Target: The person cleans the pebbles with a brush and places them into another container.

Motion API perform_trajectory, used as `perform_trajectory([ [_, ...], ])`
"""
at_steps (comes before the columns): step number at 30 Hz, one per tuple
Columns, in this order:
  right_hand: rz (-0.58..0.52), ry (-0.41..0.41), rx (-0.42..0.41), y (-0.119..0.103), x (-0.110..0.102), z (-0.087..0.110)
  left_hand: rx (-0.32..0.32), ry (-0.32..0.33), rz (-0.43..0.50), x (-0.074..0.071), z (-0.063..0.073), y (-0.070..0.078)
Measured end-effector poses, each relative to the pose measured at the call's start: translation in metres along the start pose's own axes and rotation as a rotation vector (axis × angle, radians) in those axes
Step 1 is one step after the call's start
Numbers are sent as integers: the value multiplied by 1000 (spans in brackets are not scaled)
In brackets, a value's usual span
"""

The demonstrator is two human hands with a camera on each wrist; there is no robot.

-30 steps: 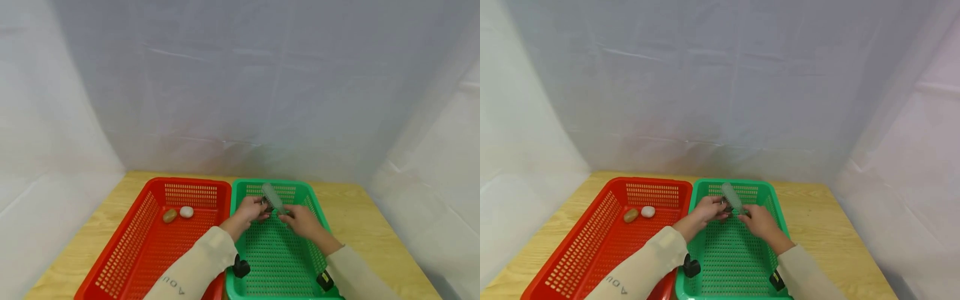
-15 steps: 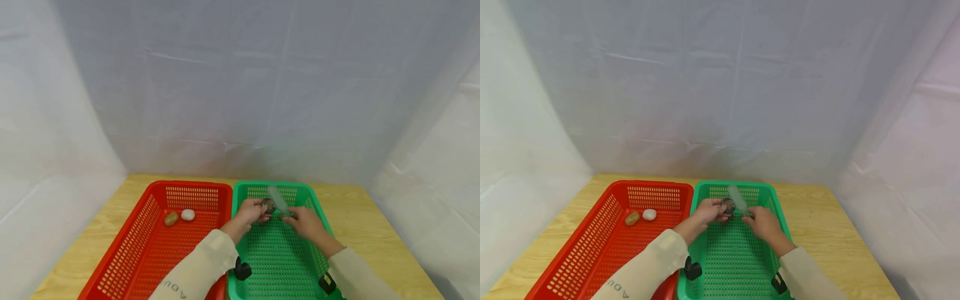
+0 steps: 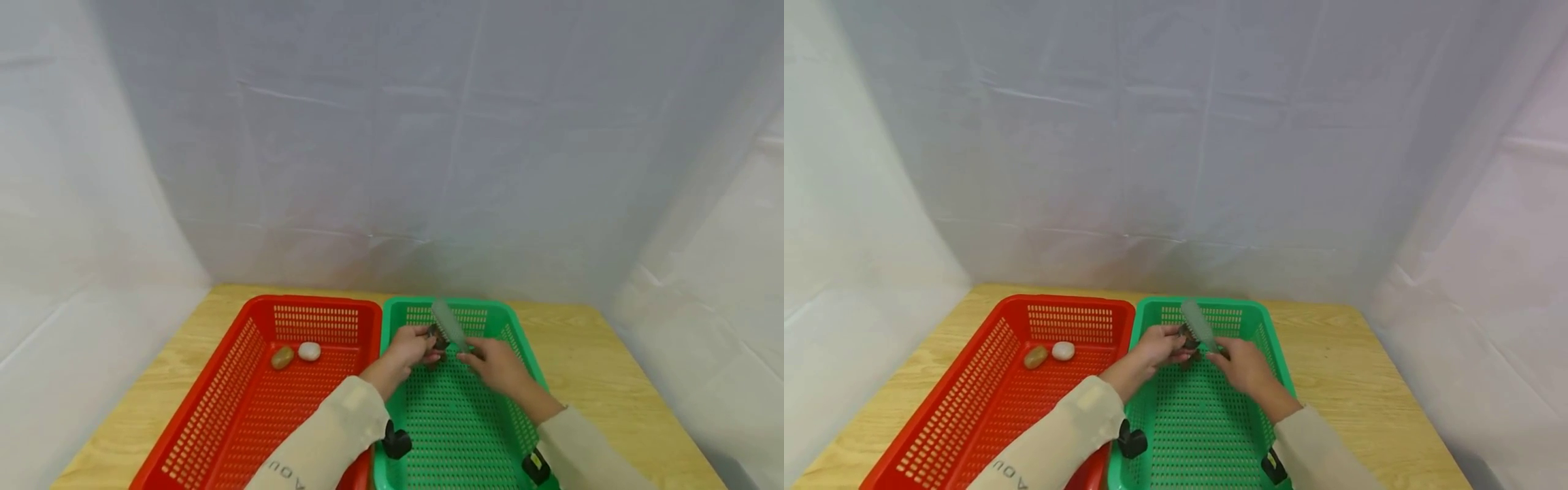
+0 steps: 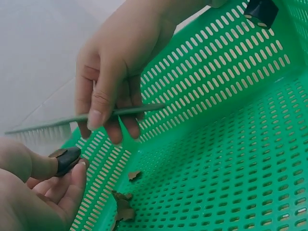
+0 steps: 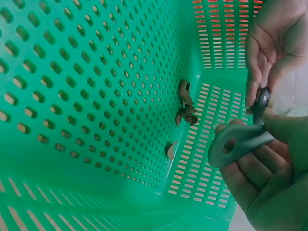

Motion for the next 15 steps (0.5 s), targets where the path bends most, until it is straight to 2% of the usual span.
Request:
perform_trajectory([
  [4,12,-27,-23,-4,1,3,18,-16,-17,1,-3,0],
  [9,-13,-61,-3,-2,4,5,26,-14,-94,-1,-1,1],
  [15,9,-41,25,0,2,6,26,-17,-119,-1,0,1],
])
Point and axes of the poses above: each hand's wrist, its own z-axis away from the middle knuckle, its own x-axis out of the palm, y = z × x, the point moved 10 cm from there along -z, towards the middle knuckle, and after that the axes turned 6 degrees about z, right-handed, at the moved point
